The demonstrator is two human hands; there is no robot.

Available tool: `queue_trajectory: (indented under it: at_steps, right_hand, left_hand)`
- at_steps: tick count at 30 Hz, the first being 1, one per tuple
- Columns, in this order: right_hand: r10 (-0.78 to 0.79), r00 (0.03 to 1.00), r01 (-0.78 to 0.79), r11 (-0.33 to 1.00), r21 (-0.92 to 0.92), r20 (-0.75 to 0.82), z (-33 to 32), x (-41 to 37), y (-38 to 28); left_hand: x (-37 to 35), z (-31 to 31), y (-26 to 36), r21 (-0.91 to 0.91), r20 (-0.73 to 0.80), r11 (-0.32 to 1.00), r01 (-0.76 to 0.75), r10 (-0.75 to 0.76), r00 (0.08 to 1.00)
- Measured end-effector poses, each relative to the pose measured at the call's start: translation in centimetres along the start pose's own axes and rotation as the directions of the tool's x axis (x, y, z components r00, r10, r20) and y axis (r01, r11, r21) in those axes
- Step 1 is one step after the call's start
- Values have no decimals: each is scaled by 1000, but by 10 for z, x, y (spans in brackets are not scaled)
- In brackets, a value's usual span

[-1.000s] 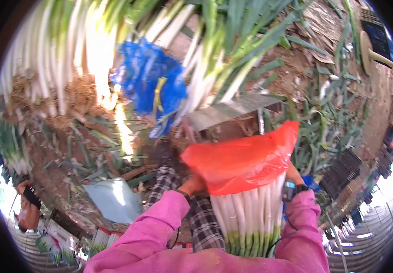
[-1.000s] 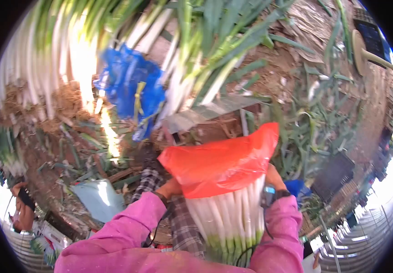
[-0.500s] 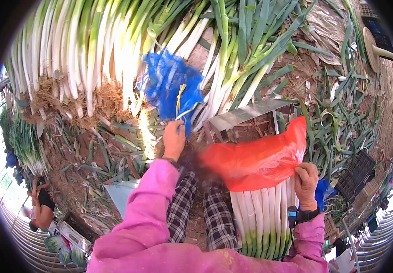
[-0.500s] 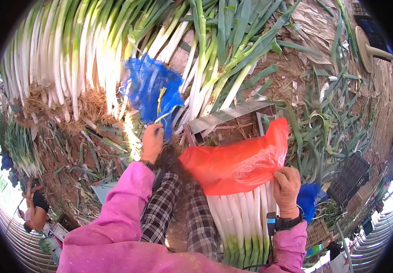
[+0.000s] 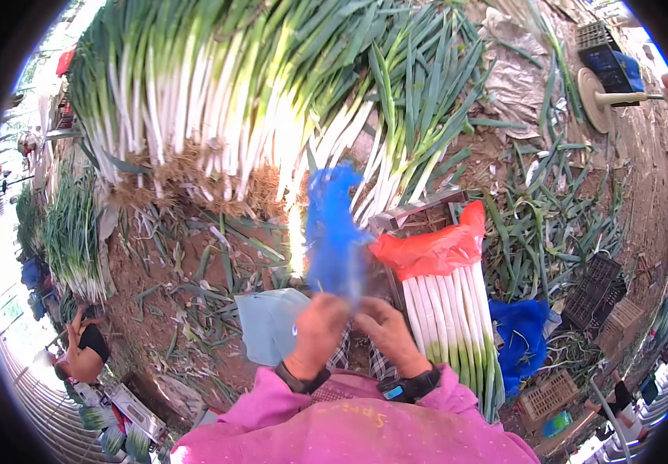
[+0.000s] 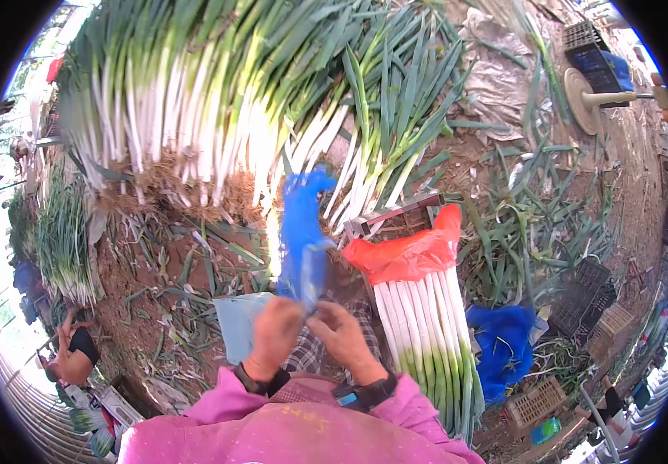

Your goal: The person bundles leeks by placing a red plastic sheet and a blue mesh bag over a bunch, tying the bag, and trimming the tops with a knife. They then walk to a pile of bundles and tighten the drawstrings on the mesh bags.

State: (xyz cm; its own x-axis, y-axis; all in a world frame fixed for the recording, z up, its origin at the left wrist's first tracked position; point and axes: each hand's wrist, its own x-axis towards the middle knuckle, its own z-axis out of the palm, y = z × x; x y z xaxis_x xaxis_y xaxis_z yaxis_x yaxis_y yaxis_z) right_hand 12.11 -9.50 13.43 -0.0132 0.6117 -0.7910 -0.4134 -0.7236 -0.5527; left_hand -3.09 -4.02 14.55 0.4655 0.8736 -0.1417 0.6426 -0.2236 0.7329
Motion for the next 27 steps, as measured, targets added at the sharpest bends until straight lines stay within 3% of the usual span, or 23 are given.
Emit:
queue_trajectory:
  at_steps: [3, 6, 7, 10, 13, 14, 15, 18, 21, 22, 24, 26, 27]
  right_hand:
    - [90, 996, -88, 990, 114, -16, 20, -47, -32]
    - [-13, 998, -21, 886, 463, 69, 10, -87, -60]
    - [-24, 998, -5, 878, 479, 54, 9, -102, -69]
    - [-83, 996, 55, 863, 503, 34, 14, -137, -96]
    - [-152, 988, 118, 857, 502, 28, 21, -160, -109]
    - [-195, 981, 182, 888, 421, -12, 23, -167, -113]
    - [-239, 970, 243, 910, 337, -53, 30, -176, -122]
    - [-325, 939, 340, 927, 156, -115, 25, -199, -145]
    - [-450, 886, 463, 874, 146, -113, -2, -211, -166]
    - [-439, 867, 482, 860, 170, -236, -10, -221, -177]
    - [-407, 808, 565, 739, 366, -427, -39, -230, -186]
    - [-451, 772, 636, 545, 547, -448, -83, -234, -179]
    - [-428, 733, 672, 576, 466, -528, -82, -248, -188]
  left_hand:
    - [-19, -34, 72, -85, -18, 996, 20, -21, 1000]
    - [-43, -77, 97, -268, 74, 939, 216, -203, 976]
    - [-47, -85, 98, -257, 11, 939, 227, -232, 973]
    - [-32, -120, 130, -255, -71, 967, 3, -22, 997]
    - [-14, -128, 173, -111, 21, 976, -189, 192, 981]
    - [-11, -125, 178, -76, 60, 961, -268, 272, 960]
    - [-10, -121, 180, -115, 7, 955, -273, 276, 961]
    - [-7, -140, 207, -552, 152, 824, 127, -50, 987]
    - [9, -167, 219, -703, 117, 685, 192, -155, 981]
    - [16, -179, 219, -727, 118, 651, 217, -193, 974]
    - [26, -203, 209, -575, -83, 812, 96, -175, 981]
    - [34, -215, 179, -295, -104, 948, 119, -156, 982]
    - [32, -224, 195, 35, -58, 991, 127, -125, 990]
